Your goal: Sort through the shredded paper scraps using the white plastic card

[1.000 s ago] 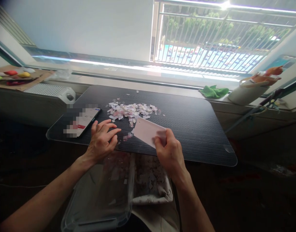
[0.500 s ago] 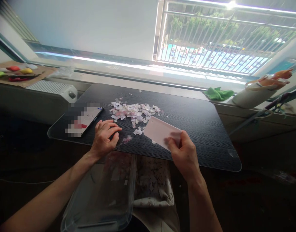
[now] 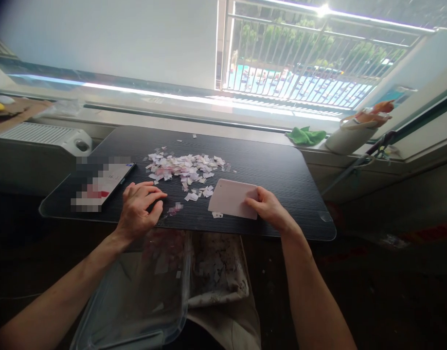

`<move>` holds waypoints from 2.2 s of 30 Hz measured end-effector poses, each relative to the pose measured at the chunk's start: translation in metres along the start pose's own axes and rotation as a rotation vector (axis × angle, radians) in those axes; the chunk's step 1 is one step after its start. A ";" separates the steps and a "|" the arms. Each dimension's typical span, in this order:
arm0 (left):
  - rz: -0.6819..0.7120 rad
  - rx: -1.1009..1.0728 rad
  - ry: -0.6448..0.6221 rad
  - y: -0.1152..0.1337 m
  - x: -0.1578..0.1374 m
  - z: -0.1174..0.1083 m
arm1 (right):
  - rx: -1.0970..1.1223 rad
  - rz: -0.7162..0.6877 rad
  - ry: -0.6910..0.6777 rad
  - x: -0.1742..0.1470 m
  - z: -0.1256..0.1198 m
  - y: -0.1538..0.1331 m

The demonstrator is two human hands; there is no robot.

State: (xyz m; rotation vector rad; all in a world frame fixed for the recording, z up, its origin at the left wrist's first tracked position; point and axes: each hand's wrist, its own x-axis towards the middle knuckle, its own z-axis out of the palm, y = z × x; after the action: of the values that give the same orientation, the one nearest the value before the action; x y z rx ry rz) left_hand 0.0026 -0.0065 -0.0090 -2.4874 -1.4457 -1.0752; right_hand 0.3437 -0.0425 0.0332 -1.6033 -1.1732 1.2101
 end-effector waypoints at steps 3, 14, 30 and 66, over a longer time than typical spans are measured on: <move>-0.001 -0.003 -0.004 0.000 0.000 0.000 | -0.039 0.030 -0.050 -0.005 -0.003 -0.004; -0.028 -0.016 -0.015 0.000 0.000 -0.001 | 0.000 0.099 -0.090 -0.028 -0.008 -0.003; -0.044 -0.045 -0.002 0.000 0.001 0.000 | 0.021 0.082 0.094 -0.051 -0.022 0.005; -0.212 -0.209 0.034 -0.004 0.003 -0.003 | -0.327 -0.212 0.019 -0.042 0.082 -0.014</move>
State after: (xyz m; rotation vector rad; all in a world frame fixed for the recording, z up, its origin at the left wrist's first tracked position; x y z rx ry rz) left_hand -0.0013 -0.0030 -0.0056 -2.4757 -1.6993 -1.3643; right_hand 0.2560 -0.0744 0.0379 -1.6669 -1.5473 0.8990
